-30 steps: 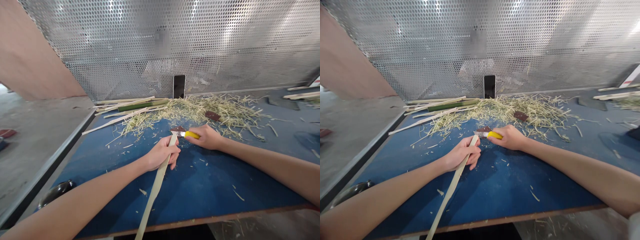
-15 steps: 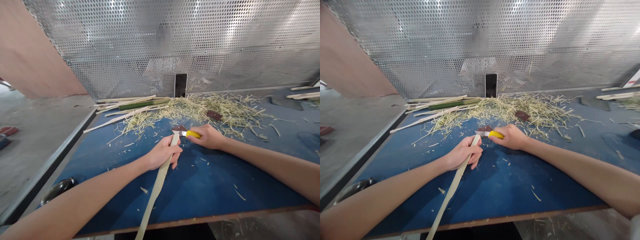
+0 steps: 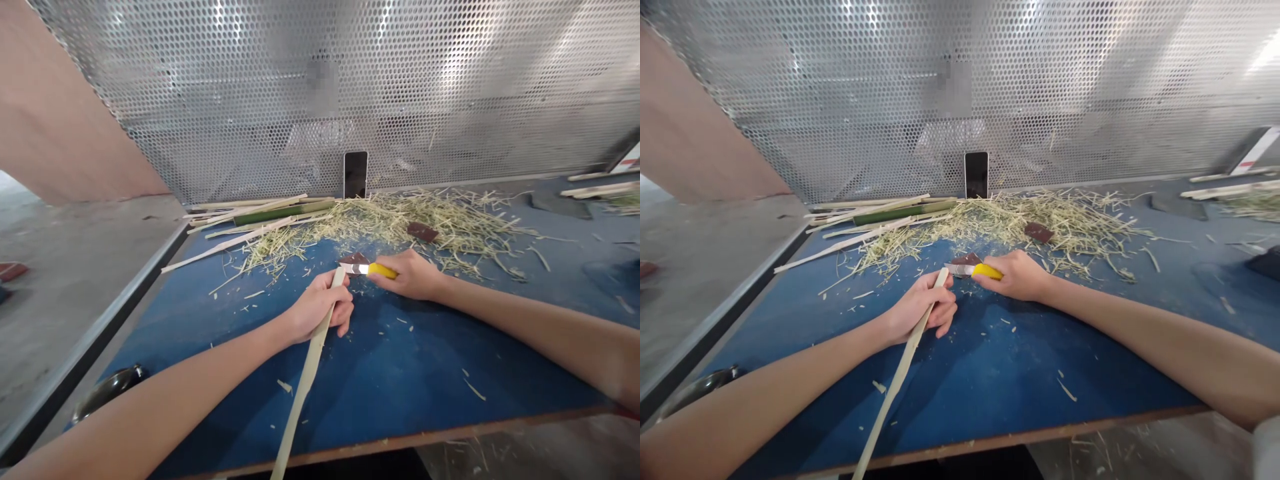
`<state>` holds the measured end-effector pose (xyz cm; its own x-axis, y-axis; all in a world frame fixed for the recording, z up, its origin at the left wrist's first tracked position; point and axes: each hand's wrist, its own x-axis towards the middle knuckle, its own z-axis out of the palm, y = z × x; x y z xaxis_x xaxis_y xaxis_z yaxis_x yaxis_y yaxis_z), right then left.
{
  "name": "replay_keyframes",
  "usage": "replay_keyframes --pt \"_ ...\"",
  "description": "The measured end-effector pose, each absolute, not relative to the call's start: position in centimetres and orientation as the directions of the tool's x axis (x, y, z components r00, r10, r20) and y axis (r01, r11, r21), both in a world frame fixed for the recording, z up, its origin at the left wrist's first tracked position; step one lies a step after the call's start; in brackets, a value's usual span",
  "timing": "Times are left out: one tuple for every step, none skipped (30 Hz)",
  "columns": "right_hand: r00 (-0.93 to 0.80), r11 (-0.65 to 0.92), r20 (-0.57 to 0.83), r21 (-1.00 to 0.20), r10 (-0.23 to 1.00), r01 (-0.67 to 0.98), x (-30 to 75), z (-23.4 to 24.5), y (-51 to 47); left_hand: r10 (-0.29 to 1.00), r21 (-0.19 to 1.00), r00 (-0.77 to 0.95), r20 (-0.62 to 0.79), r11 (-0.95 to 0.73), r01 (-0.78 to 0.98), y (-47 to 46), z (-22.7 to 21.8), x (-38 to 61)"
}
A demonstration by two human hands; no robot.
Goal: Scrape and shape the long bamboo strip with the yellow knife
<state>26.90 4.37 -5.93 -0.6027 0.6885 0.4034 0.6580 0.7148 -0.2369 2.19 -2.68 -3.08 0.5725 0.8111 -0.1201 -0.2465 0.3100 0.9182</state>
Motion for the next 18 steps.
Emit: replay_keyframes --pt "-0.595 0.711 0.411 -0.236 0.691 0.662 26.92 -5.92 4.37 0.809 0.918 0.574 -0.126 0.314 -0.242 -2.68 -3.04 2.22" --pt "-0.584 0.707 0.423 -0.239 0.693 0.666 26.95 -5.89 4.35 0.808 0.918 0.575 -0.13 0.316 -0.238 -2.66 -3.01 2.25" --pt "-0.574 0.706 0.437 -0.243 0.692 0.666 26.96 -5.85 4.3 0.808 0.919 0.575 -0.132 0.317 -0.235 -2.65 -2.99 2.28" --pt "-0.57 0.71 0.451 -0.247 0.686 0.659 26.96 -5.82 4.22 0.809 0.919 0.573 -0.133 0.317 -0.234 -2.64 -2.99 2.31" --pt "-0.576 0.721 0.461 -0.248 0.675 0.647 26.94 -5.79 4.13 0.81 0.92 0.571 -0.131 0.315 -0.235 -2.62 -3.0 2.33" --pt "-0.592 0.737 0.462 -0.245 0.66 0.63 26.89 -5.77 4.05 0.813 0.921 0.568 -0.128 0.311 -0.237 -2.61 -3.02 2.34" --pt "-0.612 0.752 0.456 -0.239 0.646 0.615 26.83 -5.76 3.98 0.815 0.921 0.566 -0.126 0.307 -0.238 -2.61 -3.06 2.35" --pt "-0.627 0.759 0.446 -0.233 0.638 0.608 26.76 -5.75 3.95 0.818 0.922 0.562 -0.123 0.304 -0.241 -2.6 -3.1 2.35" --pt "-0.629 0.756 0.437 -0.231 0.643 0.612 26.69 -5.75 3.97 0.82 0.921 0.558 -0.124 0.305 -0.242 -2.59 -3.14 2.36" --pt "-0.614 0.74 0.432 -0.233 0.66 0.631 26.63 -5.75 4.02 0.822 0.92 0.555 -0.127 0.307 -0.245 -2.58 -3.17 2.37" --pt "-0.586 0.714 0.433 -0.239 0.685 0.658 26.6 -5.74 4.09 0.823 0.917 0.552 -0.132 0.312 -0.247 -2.58 -3.2 2.38" --pt "-0.551 0.685 0.439 -0.247 0.709 0.685 26.59 -5.73 4.15 0.824 0.915 0.55 -0.136 0.317 -0.249 -2.56 -3.21 2.39" --pt "-0.523 0.665 0.449 -0.254 0.724 0.703 26.6 -5.72 4.19 0.825 0.913 0.548 -0.139 0.321 -0.251 -2.55 -3.22 2.39" --pt "-0.514 0.661 0.456 -0.257 0.726 0.706 26.63 -5.71 4.18 0.826 0.912 0.546 -0.139 0.321 -0.254 -2.54 -3.22 2.4" --pt "-0.531 0.677 0.456 -0.256 0.714 0.69 26.65 -5.69 4.14 0.827 0.913 0.545 -0.138 0.32 -0.254 -2.52 -3.22 2.39" --pt "-0.568 0.708 0.45 -0.252 0.689 0.66 26.65 -5.68 4.07 0.827 0.914 0.546 -0.135 0.317 -0.253 -2.51 -3.21 2.39" --pt "-0.608 0.74 0.44 -0.246 0.661 0.626 26.64 -5.67 3.99 0.826 0.916 0.547 -0.133 0.314 -0.25 -2.49 -3.19 2.38" --pt "-0.633 0.76 0.434 -0.242 0.641 0.604 26.61 -5.66 3.93 0.825 0.918 0.549 -0.133 0.312 -0.246 -2.49 -3.17 2.37"
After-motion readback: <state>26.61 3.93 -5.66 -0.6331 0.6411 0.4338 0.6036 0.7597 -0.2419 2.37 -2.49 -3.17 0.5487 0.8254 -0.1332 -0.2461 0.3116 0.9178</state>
